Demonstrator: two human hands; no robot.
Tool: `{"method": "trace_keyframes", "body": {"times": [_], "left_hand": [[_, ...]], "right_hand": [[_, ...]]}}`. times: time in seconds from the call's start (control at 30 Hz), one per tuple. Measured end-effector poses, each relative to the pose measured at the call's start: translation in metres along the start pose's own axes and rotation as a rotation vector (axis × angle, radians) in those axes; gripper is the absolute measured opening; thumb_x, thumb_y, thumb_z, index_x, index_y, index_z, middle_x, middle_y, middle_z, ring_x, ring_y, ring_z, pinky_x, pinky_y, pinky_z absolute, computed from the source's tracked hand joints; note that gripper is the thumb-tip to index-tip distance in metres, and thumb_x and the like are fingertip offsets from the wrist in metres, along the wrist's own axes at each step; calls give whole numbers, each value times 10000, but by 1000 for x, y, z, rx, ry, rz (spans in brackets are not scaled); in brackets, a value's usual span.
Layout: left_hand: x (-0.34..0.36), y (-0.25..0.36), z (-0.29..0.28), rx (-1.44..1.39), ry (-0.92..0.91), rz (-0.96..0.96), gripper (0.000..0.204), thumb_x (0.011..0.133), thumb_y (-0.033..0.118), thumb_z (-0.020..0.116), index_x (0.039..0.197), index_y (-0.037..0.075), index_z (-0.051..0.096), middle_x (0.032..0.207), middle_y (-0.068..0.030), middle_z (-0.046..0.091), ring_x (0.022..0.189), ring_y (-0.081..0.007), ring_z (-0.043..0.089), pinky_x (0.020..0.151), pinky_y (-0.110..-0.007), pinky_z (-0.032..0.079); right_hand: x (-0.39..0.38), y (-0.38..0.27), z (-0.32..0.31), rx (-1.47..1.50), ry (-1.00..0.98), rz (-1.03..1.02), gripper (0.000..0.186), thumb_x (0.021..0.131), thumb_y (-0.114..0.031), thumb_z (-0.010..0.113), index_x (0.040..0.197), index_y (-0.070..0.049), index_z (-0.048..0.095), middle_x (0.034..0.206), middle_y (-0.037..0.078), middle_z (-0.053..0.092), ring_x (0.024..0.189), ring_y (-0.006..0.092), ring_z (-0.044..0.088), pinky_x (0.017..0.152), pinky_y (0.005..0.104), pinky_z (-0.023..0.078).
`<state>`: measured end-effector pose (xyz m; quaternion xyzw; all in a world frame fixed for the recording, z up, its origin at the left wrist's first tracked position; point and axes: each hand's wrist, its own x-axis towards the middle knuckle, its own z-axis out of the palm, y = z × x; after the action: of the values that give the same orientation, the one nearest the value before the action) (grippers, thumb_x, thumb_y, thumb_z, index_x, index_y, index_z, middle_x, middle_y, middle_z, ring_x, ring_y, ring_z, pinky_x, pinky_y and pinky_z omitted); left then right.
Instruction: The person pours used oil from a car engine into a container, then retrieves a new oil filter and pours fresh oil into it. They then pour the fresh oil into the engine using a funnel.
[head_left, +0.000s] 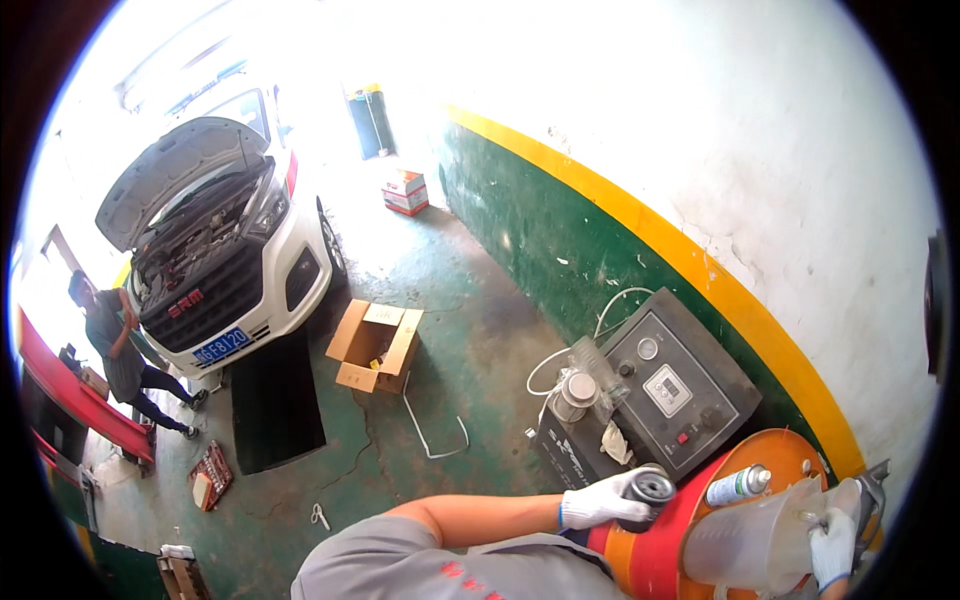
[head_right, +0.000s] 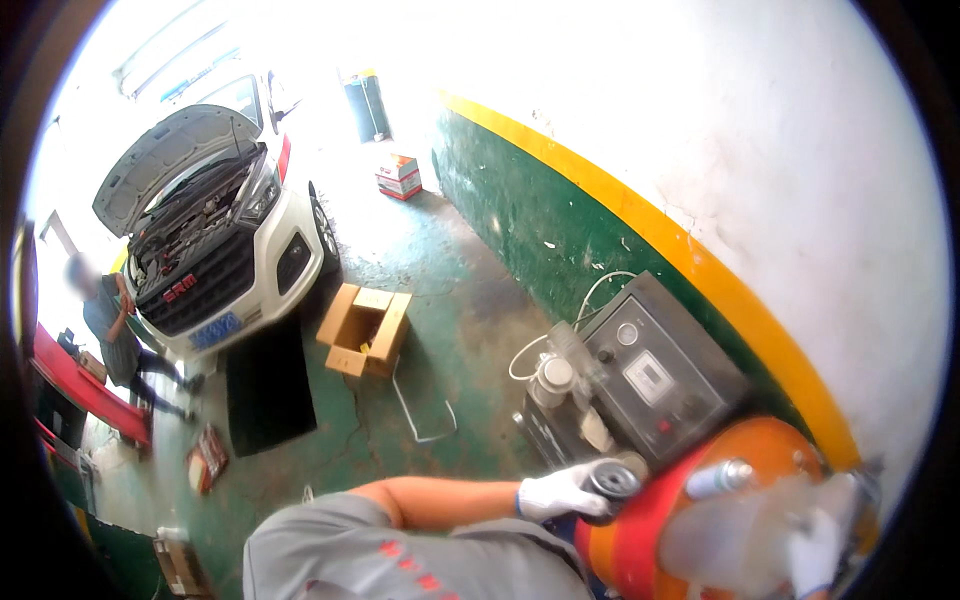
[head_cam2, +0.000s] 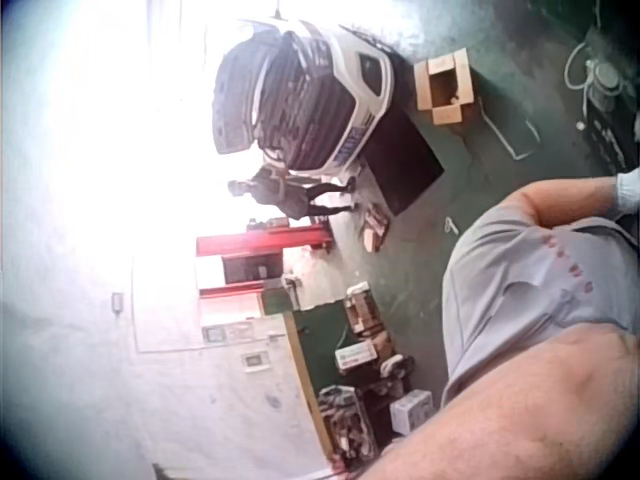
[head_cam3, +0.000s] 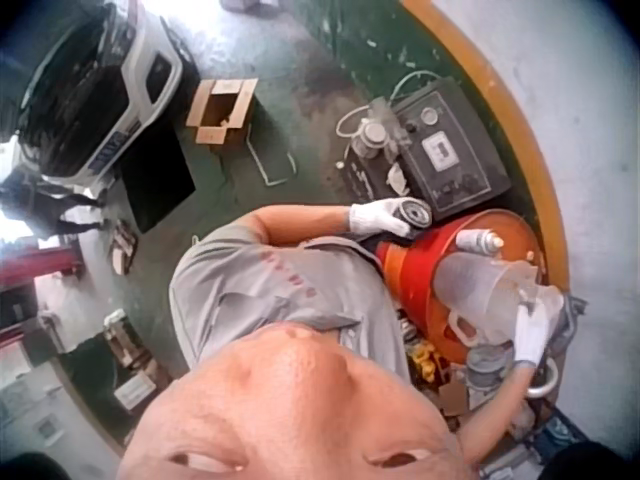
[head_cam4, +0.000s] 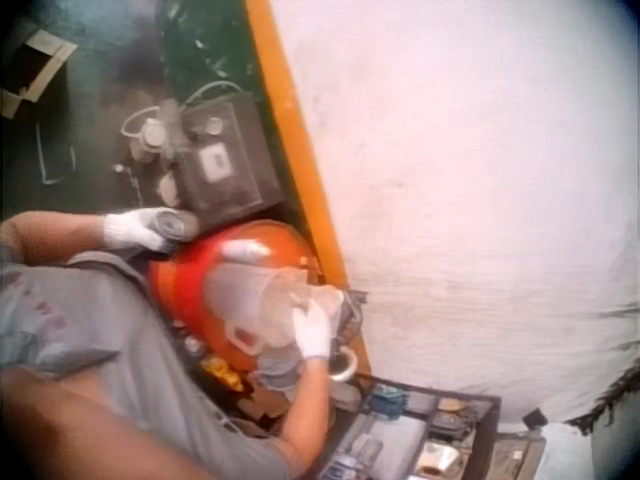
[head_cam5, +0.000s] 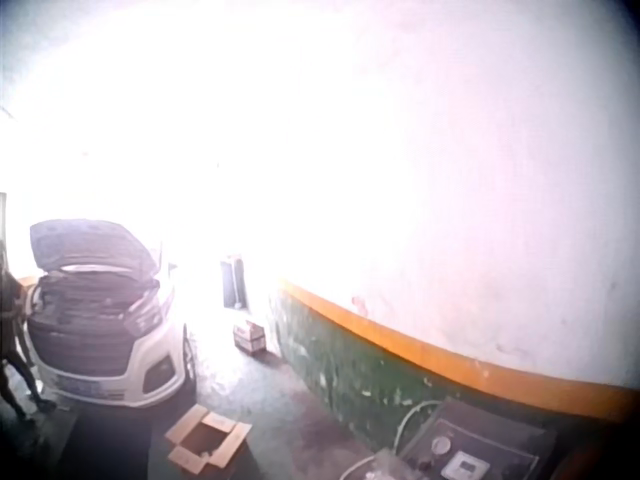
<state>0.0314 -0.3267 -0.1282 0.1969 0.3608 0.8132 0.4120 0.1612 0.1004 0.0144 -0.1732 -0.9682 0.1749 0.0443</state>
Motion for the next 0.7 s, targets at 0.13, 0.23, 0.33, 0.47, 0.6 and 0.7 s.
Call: {"method": "trace_keyframes", "body": {"times": [0.13, 0.23, 0.33, 0.47, 0.6, 0.7], "left_hand": [[47, 23, 37, 219, -217, -53, 766, 739, 182, 734, 1384, 54, 342, 1290, -66, 470, 1198, -153, 436, 1028, -331, 358], [77, 44, 78, 405, -412, 155, 820, 723, 215, 760, 1390, 29, 319, 1296, -89, 471, 1198, -183, 449, 1042, -361, 355], [87, 45, 96, 574, -334, 108, 871, 677, 213, 801, 1377, -7, 330, 1268, -109, 509, 1189, -185, 477, 1038, -360, 373], [89, 32, 128, 556, -249, 50, 897, 620, 116, 826, 1366, -24, 347, 1251, -107, 531, 1185, -171, 495, 1034, -338, 384], [105, 14, 142, 531, -309, 6, 897, 616, 100, 823, 1366, -25, 348, 1256, -100, 532, 1192, -166, 494, 1038, -339, 381], [97, 18, 147, 562, -302, 10, 876, 618, 92, 807, 1361, -21, 357, 1251, -99, 536, 1189, -168, 497, 1036, -345, 386]], "right_hand": [[-52, -93, -50, -53, 0, 252, 294, 841, -91, 609, 1126, -17, 612, 1059, 190, 655, 976, 309, 615, 916, 404, 450], [-72, -29, -31, 130, 322, 199, 326, 872, -120, 565, 1157, 38, 555, 1158, 168, 569, 1088, 309, 531, 987, 390, 392], [-57, -63, -25, -50, 408, 78, 318, 826, -61, 581, 1132, 27, 577, 1197, 168, 543, 1120, 290, 513, 1007, 361, 381], [-67, -73, -24, 155, 582, 10, 204, 815, -54, 625, 1007, 17, 626, 928, 148, 669, 853, 236, 641, 820, 324, 493], [-76, -56, -15, 370, 632, 40, 157, 825, -13, 635, 980, 15, 635, 842, 117, 661, 791, 142, 634, 745, 261, 497], [-83, -72, -21, 317, 497, 74, 148, 824, -41, 632, 968, -9, 635, 823, 130, 660, 773, 204, 649, 731, 298, 506]]}}
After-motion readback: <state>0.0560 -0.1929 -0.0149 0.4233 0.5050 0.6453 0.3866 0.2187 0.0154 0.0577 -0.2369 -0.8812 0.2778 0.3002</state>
